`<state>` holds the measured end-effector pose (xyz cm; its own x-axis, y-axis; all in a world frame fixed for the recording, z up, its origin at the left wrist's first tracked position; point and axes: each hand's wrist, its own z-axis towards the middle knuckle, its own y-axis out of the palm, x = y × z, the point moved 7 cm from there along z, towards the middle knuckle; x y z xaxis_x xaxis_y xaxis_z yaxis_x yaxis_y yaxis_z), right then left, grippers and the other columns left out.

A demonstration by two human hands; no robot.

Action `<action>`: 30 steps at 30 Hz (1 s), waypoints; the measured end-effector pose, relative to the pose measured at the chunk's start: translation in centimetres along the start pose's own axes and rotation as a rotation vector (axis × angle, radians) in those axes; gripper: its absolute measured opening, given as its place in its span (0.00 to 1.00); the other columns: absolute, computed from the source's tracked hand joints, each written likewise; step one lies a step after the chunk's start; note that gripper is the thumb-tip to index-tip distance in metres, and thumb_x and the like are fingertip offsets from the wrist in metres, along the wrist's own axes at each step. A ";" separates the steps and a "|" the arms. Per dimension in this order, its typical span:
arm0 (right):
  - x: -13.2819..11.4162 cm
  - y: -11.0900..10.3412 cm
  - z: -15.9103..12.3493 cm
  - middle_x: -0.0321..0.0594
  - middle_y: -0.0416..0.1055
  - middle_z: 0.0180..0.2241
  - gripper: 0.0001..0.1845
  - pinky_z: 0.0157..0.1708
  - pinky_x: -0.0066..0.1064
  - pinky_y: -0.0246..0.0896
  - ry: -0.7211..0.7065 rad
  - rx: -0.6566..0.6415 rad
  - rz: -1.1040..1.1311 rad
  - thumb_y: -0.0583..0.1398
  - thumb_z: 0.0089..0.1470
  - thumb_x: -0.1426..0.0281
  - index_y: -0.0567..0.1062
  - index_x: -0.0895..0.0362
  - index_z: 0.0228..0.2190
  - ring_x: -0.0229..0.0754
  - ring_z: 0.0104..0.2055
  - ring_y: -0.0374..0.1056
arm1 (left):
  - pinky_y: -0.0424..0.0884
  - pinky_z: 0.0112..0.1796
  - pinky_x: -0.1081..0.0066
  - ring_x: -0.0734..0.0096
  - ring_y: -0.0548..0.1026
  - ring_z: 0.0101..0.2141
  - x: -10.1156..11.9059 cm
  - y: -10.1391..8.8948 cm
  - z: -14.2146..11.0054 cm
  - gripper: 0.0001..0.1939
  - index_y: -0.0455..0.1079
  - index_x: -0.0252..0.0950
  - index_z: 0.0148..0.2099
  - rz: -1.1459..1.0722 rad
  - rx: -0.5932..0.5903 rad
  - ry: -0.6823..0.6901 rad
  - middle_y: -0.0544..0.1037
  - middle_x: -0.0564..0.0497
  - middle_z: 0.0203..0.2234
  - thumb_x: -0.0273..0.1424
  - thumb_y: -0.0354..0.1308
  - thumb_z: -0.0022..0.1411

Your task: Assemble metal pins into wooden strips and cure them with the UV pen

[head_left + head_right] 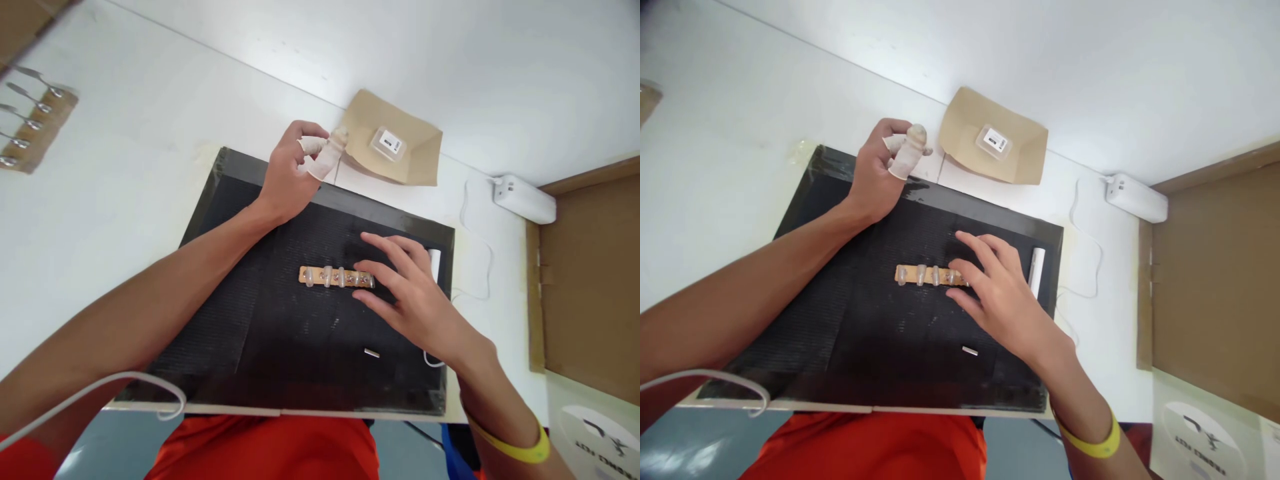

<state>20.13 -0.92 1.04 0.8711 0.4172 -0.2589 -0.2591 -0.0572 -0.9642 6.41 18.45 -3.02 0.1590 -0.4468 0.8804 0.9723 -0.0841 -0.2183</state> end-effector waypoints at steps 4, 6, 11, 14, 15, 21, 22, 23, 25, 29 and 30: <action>-0.1 -0.1 0.0 0.54 0.66 0.66 0.13 0.63 0.56 0.62 0.000 0.009 0.000 0.64 0.64 0.69 0.74 0.56 0.50 0.59 0.64 0.59 | 0.73 0.39 0.63 0.67 0.76 0.37 -0.2 0.0 0.0 0.25 0.73 0.41 0.28 -0.009 -0.007 -0.028 0.79 0.49 0.43 0.53 0.59 0.71; 0.0 -0.1 0.0 0.53 0.66 0.65 0.12 0.63 0.55 0.62 0.003 0.012 -0.002 0.64 0.64 0.69 0.74 0.56 0.49 0.59 0.64 0.59 | 0.73 0.39 0.62 0.68 0.77 0.38 -0.3 0.0 0.0 0.25 0.73 0.42 0.28 -0.012 -0.010 -0.029 0.79 0.49 0.44 0.53 0.58 0.71; 0.0 0.0 0.2 0.54 0.67 0.65 0.12 0.62 0.56 0.63 -0.002 0.018 0.003 0.64 0.64 0.69 0.74 0.56 0.49 0.59 0.64 0.60 | 0.74 0.39 0.61 0.65 0.78 0.39 -0.3 0.1 0.0 0.27 0.71 0.41 0.27 -0.023 -0.011 -0.026 0.78 0.47 0.45 0.55 0.57 0.70; 0.0 0.1 0.3 0.53 0.68 0.65 0.12 0.61 0.55 0.64 -0.001 0.012 0.005 0.64 0.64 0.69 0.74 0.55 0.49 0.58 0.63 0.61 | 0.74 0.39 0.61 0.65 0.78 0.39 -0.2 0.1 0.0 0.28 0.70 0.41 0.26 -0.020 -0.007 -0.030 0.79 0.48 0.44 0.57 0.57 0.70; -0.1 0.1 0.3 0.53 0.68 0.64 0.12 0.61 0.56 0.64 -0.003 0.012 0.003 0.64 0.64 0.69 0.74 0.54 0.49 0.58 0.63 0.62 | 0.74 0.39 0.61 0.65 0.78 0.39 -0.2 0.1 0.0 0.28 0.70 0.41 0.26 -0.018 -0.007 -0.029 0.79 0.48 0.44 0.57 0.56 0.70; -0.3 -0.1 0.2 0.52 0.71 0.62 0.11 0.60 0.54 0.65 -0.022 0.018 -0.033 0.63 0.64 0.69 0.75 0.55 0.48 0.58 0.61 0.63 | 0.72 0.40 0.60 0.65 0.77 0.40 -0.3 0.1 0.0 0.30 0.72 0.42 0.28 -0.002 -0.024 -0.015 0.79 0.49 0.45 0.60 0.54 0.70; -0.3 -0.1 0.3 0.52 0.71 0.62 0.10 0.60 0.54 0.65 -0.026 0.021 -0.041 0.63 0.65 0.68 0.76 0.55 0.48 0.58 0.61 0.64 | 0.72 0.40 0.60 0.66 0.77 0.39 -0.3 0.1 0.0 0.30 0.72 0.42 0.28 0.000 -0.025 -0.014 0.79 0.49 0.45 0.61 0.53 0.69; -0.4 -0.2 0.3 0.52 0.72 0.62 0.10 0.59 0.53 0.65 -0.031 0.026 -0.050 0.63 0.65 0.68 0.76 0.55 0.47 0.58 0.61 0.64 | 0.72 0.40 0.60 0.66 0.77 0.39 -0.3 0.1 0.0 0.31 0.72 0.42 0.28 0.001 -0.025 -0.012 0.79 0.48 0.45 0.62 0.53 0.69; -0.5 -0.3 0.5 0.52 0.73 0.61 0.10 0.59 0.53 0.65 -0.044 0.031 -0.071 0.63 0.65 0.66 0.77 0.57 0.46 0.58 0.60 0.65 | 0.72 0.40 0.61 0.67 0.77 0.39 -0.4 0.1 0.0 0.32 0.71 0.42 0.27 0.004 -0.020 -0.011 0.79 0.48 0.46 0.62 0.52 0.69; -0.8 -0.3 0.7 0.53 0.74 0.60 0.11 0.56 0.52 0.65 -0.071 0.033 -0.113 0.63 0.66 0.64 0.77 0.59 0.45 0.58 0.58 0.67 | 0.71 0.39 0.62 0.69 0.76 0.37 -0.4 0.2 0.1 0.32 0.71 0.41 0.27 -0.005 -0.022 -0.019 0.79 0.49 0.44 0.62 0.54 0.68; -0.8 -0.3 0.8 0.53 0.74 0.59 0.11 0.56 0.51 0.65 -0.074 0.034 -0.119 0.62 0.66 0.64 0.78 0.59 0.45 0.58 0.58 0.67 | 0.71 0.39 0.62 0.69 0.76 0.37 -0.4 0.2 0.1 0.32 0.71 0.40 0.27 -0.006 -0.024 -0.024 0.80 0.49 0.44 0.62 0.54 0.68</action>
<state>19.16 -0.54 1.56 0.8641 0.4846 -0.1362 -0.1705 0.0272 -0.9850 6.53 18.70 -3.37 0.1575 -0.4244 0.8917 0.9688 -0.1087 -0.2229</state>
